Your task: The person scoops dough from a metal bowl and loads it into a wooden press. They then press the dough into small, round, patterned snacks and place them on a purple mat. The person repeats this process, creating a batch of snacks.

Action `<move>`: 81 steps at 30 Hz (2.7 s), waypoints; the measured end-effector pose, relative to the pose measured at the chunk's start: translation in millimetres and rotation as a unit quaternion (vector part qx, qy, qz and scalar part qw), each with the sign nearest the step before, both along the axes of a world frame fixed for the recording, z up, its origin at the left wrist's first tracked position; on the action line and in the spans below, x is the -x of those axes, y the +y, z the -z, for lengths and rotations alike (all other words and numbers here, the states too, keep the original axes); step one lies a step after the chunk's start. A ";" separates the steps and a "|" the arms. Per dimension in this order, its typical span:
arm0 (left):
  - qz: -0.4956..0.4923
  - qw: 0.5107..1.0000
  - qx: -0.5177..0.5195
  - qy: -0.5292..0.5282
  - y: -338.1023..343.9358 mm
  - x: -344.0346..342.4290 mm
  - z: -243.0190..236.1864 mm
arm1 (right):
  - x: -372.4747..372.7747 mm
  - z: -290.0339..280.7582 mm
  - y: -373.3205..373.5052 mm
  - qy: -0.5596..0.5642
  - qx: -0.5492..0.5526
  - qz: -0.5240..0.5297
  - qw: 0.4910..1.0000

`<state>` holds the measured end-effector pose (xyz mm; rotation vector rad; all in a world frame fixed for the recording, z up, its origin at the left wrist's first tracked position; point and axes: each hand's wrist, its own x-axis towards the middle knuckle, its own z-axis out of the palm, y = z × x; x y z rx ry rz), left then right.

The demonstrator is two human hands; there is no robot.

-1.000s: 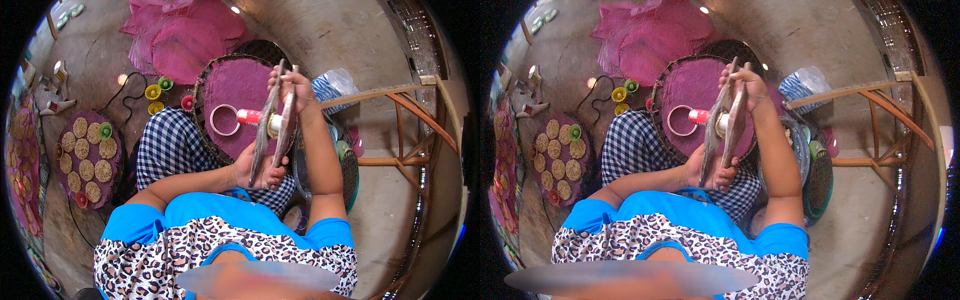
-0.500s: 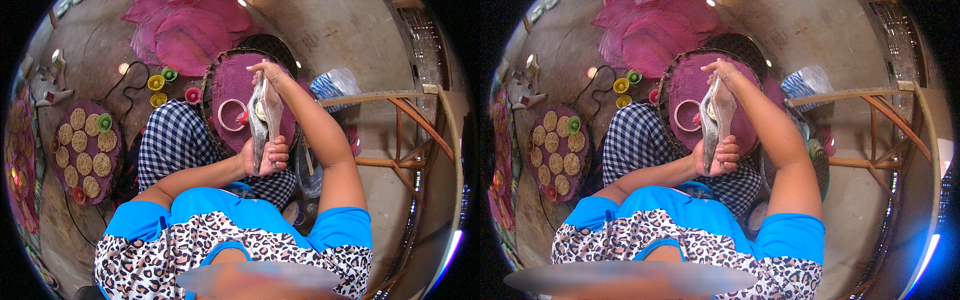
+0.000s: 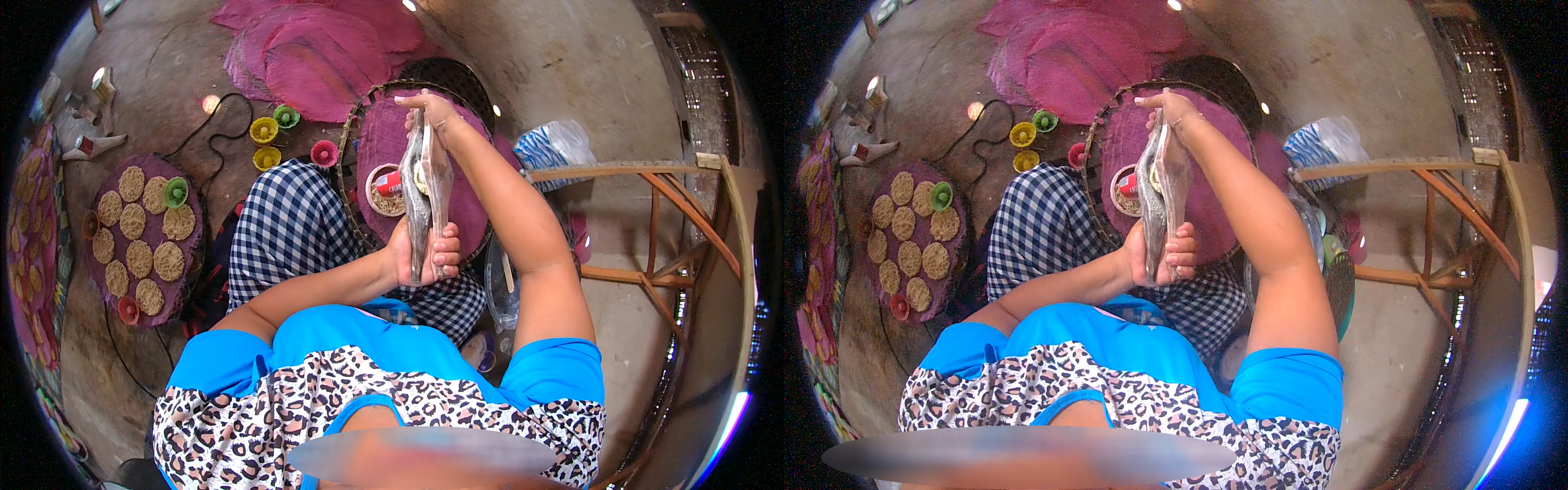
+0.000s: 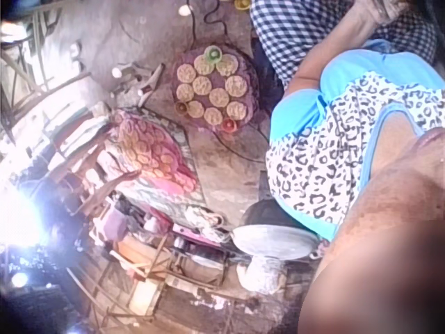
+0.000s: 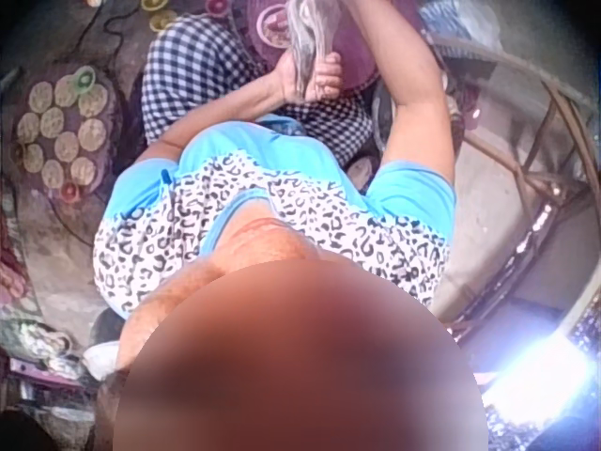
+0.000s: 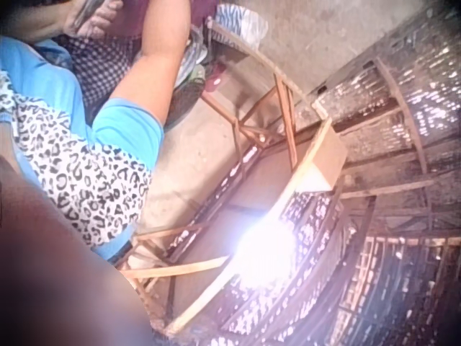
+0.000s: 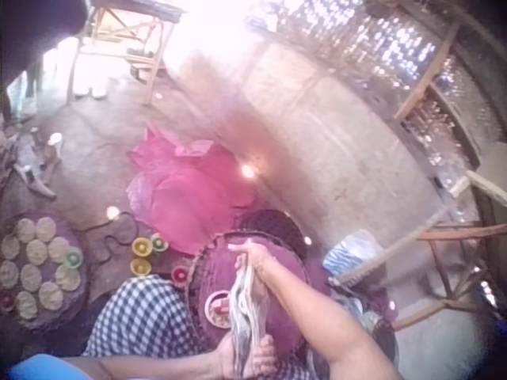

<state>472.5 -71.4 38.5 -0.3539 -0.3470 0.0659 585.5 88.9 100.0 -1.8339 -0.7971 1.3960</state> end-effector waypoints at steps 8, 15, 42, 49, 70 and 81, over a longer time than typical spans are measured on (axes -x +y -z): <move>0.026 0.998 -0.044 0.036 15.6 -13.1 -13.8 | -23.5 -24.2 2.7 -0.053 -0.031 0.024 0.998; 0.069 0.992 -0.043 0.099 -1.2 -23.0 -11.9 | -38.3 -18.0 -21.0 -0.090 -0.013 0.053 0.994; -0.058 0.980 -0.056 -0.181 4.0 6.1 -12.3 | -24.8 109.9 -147.6 0.228 -0.277 -0.006 0.934; -0.044 0.982 -0.082 -0.161 5.5 11.7 -12.7 | -9.5 124.1 -163.6 -0.053 -0.401 0.045 0.913; 0.059 0.977 -0.117 -0.169 -20.0 3.6 -12.6 | 15.4 169.8 -181.7 -0.169 -0.450 0.114 0.870; 0.109 0.974 -0.128 -0.151 -24.0 0.9 -13.6 | 34.1 70.4 -174.1 -0.527 -0.404 -0.122 0.738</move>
